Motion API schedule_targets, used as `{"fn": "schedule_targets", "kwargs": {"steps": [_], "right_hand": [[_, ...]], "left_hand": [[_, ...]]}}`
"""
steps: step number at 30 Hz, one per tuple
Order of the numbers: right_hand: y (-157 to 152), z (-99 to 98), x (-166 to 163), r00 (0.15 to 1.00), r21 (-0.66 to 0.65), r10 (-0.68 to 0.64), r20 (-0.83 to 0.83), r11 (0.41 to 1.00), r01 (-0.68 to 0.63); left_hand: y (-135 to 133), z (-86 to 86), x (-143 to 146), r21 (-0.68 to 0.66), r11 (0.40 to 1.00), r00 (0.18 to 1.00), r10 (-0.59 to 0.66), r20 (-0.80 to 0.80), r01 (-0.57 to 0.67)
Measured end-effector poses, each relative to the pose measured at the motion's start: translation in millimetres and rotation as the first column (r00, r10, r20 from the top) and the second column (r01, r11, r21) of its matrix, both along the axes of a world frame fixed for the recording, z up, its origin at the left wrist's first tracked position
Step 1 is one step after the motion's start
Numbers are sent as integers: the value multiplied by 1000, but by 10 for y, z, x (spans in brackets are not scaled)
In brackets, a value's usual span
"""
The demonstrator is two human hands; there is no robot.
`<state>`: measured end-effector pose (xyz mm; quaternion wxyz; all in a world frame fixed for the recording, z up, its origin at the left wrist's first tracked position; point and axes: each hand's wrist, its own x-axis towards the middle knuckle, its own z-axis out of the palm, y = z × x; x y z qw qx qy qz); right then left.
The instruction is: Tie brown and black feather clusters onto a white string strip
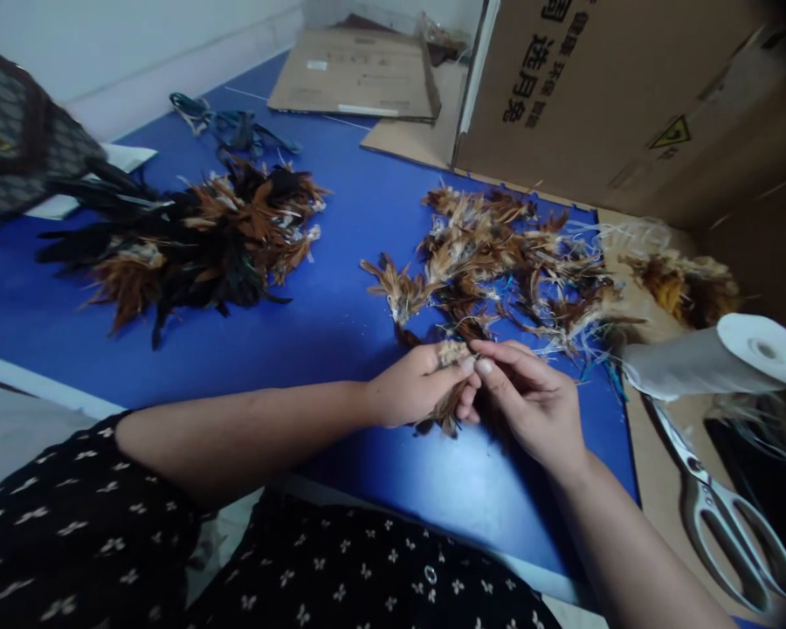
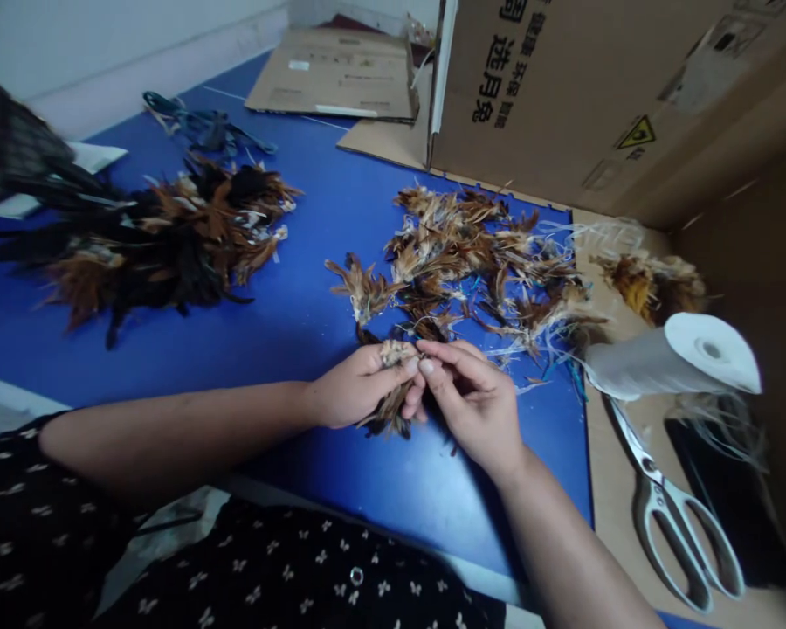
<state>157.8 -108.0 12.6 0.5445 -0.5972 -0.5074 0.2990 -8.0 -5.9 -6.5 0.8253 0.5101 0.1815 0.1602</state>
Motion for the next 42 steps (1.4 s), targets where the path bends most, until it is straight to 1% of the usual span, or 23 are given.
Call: {"fn": "schedule_targets", "kwargs": {"steps": [1,3,6,10,14,16,19,22,24,27,29,31,34,37,40,42], "right_hand": [[1,4,12,1000,6,7,3,1000,-7],[8,7,36,1000,20,6,12,1000,-6],[18,8,61,1000,25,7,24,1000,-7],[16,4,59,998,43,-2,60,999,0],[6,-13,51,993,96,-6,115,995,-5],[-2,-27,64,992,123,7,129,992,-23],[-17,-55,116,984,136,28,176,989,-52],[-29,-65,156,971,87,61,233,993,-84],[-31,-49,141,964,60,103,245,991,-121],[-18,-18,58,942,77,167,291,977,-197],[-8,-17,4,933,71,190,304,973,-221],[-6,-35,-18,945,27,180,274,980,-195],[-18,-77,14,974,-38,93,206,995,-87],[-38,-115,69,985,-63,23,170,998,-12],[-70,-153,101,989,-90,9,150,996,4],[-99,-184,115,996,-92,27,88,996,-19]], "left_hand": [[-12,4,-4,-46,998,999,-36,6,36],[-25,11,-6,-116,991,998,-57,26,59],[-19,29,-9,-181,978,995,-92,51,99],[1,66,-25,-220,957,982,-182,58,191],[6,99,-42,-223,934,960,-276,45,279],[8,102,-45,-231,909,937,-347,42,347],[27,74,-37,-275,856,897,-437,68,438],[41,13,-15,-356,815,885,-458,84,456],[26,-34,5,-398,799,881,-470,53,451],[-23,-89,33,-376,809,862,-505,-50,452],[-49,-96,40,-345,813,845,-527,-92,470],[-56,-73,35,-316,827,855,-512,-84,465],[-36,-5,16,-284,862,900,-437,7,420],[-13,48,6,-311,863,916,-393,81,397],[-11,61,7,-322,872,926,-373,53,370],[-15,55,10,-318,892,943,-331,25,322]]}}
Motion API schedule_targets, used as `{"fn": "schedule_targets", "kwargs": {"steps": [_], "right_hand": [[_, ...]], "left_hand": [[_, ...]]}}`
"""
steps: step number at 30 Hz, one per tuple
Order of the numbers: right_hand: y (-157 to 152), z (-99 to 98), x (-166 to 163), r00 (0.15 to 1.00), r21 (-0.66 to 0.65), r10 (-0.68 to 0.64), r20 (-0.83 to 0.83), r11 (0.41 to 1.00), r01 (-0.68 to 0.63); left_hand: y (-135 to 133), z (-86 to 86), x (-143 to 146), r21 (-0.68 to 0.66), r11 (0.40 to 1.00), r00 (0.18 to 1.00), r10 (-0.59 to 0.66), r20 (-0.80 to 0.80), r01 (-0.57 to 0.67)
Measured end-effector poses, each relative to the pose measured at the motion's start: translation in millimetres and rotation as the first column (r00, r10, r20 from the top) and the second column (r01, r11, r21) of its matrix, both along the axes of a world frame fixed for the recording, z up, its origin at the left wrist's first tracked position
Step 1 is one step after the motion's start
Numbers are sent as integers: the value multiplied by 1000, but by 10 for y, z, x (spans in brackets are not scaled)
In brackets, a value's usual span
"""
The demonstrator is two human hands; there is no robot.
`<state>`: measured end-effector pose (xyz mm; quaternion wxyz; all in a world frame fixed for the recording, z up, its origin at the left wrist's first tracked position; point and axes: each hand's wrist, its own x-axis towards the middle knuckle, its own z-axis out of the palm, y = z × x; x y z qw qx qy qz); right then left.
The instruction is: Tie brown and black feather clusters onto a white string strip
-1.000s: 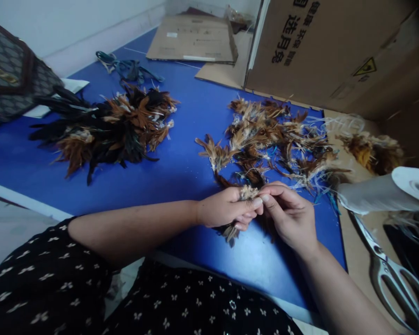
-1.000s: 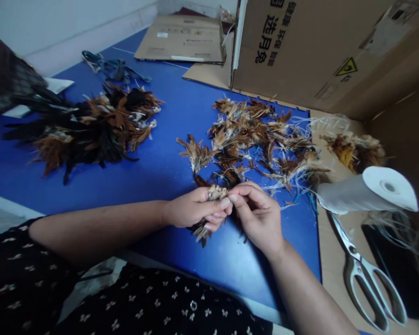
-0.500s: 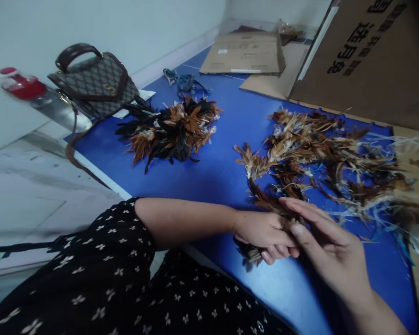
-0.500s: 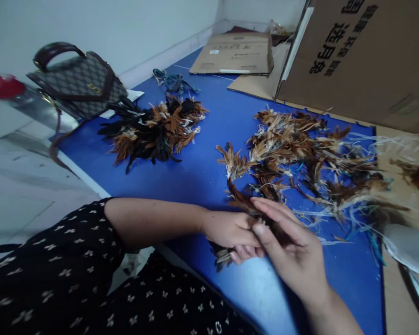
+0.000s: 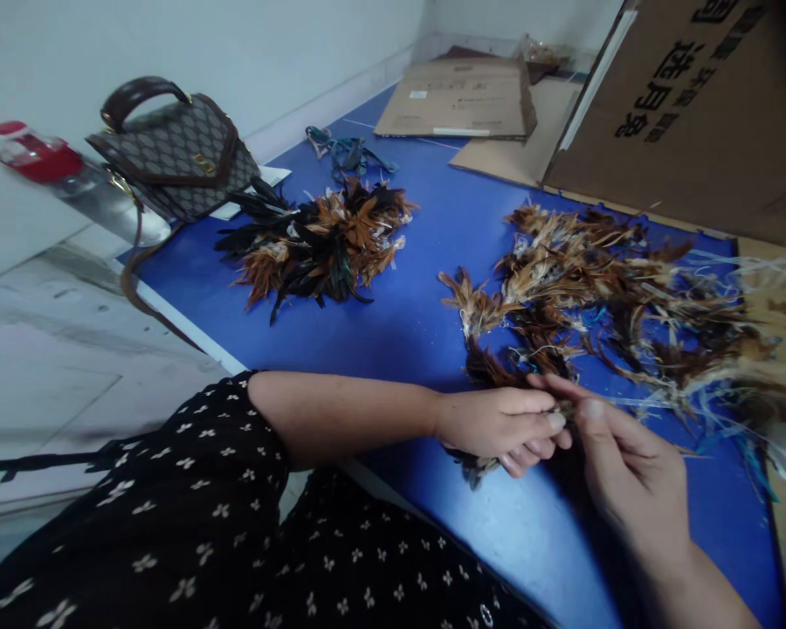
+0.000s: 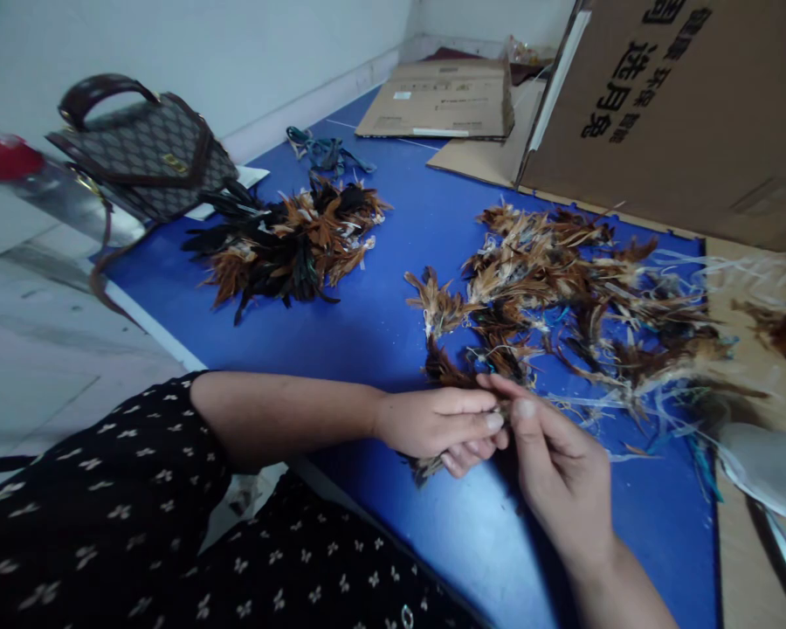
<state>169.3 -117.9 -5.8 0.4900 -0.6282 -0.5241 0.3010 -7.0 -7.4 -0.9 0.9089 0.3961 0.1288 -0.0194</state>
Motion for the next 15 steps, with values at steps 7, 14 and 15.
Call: {"fn": "schedule_targets", "kwargs": {"steps": [7,14,15], "right_hand": [[-51,-74,51,986,58,133,98,989,-139],[-16,-54,57,937,130,187,296,964,-233],[-17,-48,53,938,137,183,294,964,-230]], "left_hand": [[43,-27,4,31,999,998,43,48,-44],[49,-47,-15,110,993,997,45,55,-50],[43,-53,-17,107,993,998,44,55,-50]]}}
